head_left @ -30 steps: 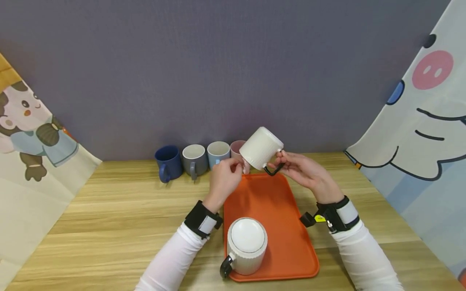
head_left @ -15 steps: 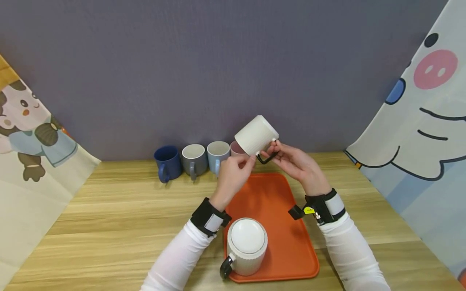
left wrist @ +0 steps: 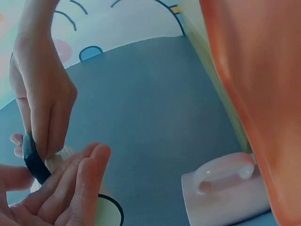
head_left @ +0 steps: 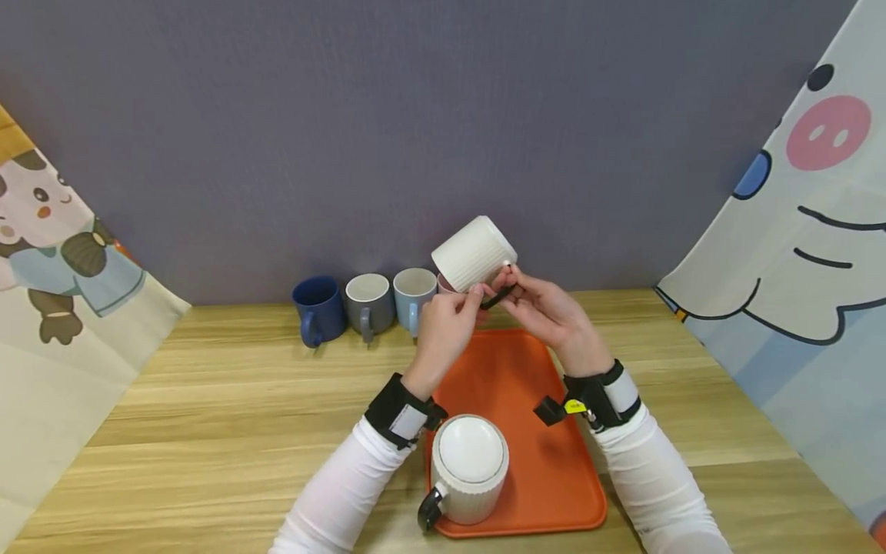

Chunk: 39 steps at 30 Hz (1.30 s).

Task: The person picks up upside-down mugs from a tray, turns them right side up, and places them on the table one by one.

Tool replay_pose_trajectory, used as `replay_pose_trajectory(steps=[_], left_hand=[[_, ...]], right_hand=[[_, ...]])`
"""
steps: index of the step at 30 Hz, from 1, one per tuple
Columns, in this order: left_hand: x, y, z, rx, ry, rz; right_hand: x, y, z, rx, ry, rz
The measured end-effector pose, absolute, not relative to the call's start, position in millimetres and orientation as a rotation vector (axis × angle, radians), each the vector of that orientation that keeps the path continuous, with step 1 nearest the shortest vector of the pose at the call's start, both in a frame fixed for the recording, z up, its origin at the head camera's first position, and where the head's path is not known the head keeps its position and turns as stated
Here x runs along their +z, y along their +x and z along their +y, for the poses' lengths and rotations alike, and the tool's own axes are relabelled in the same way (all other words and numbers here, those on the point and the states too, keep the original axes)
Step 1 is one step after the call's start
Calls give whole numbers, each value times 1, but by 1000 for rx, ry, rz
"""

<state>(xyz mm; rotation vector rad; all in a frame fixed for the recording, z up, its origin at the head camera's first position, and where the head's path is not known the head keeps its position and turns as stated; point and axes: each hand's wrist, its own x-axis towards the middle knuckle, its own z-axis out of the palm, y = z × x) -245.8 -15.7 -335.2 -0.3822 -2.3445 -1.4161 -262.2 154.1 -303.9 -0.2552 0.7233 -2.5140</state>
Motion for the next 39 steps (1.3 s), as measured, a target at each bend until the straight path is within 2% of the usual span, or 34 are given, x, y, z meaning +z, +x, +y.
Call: replay_pose_trajectory(steps=[7,13,22,39], left_hand=[[-333,-249,-20,-1880,-372,-2235],[-329,-251,-25,-2305,-251,-2042],[-329,-255,-29,-2587,-160,-1722],[-322,-254,-32,-2873,-193,-1257]], right_hand=[[-310,-261,148,-2442,-404,970],[-312,-261,142,-2344,-423,1242],[-320,-264,133,-2329,-458,1202],[-326,-263,122,-2387,-398,953]])
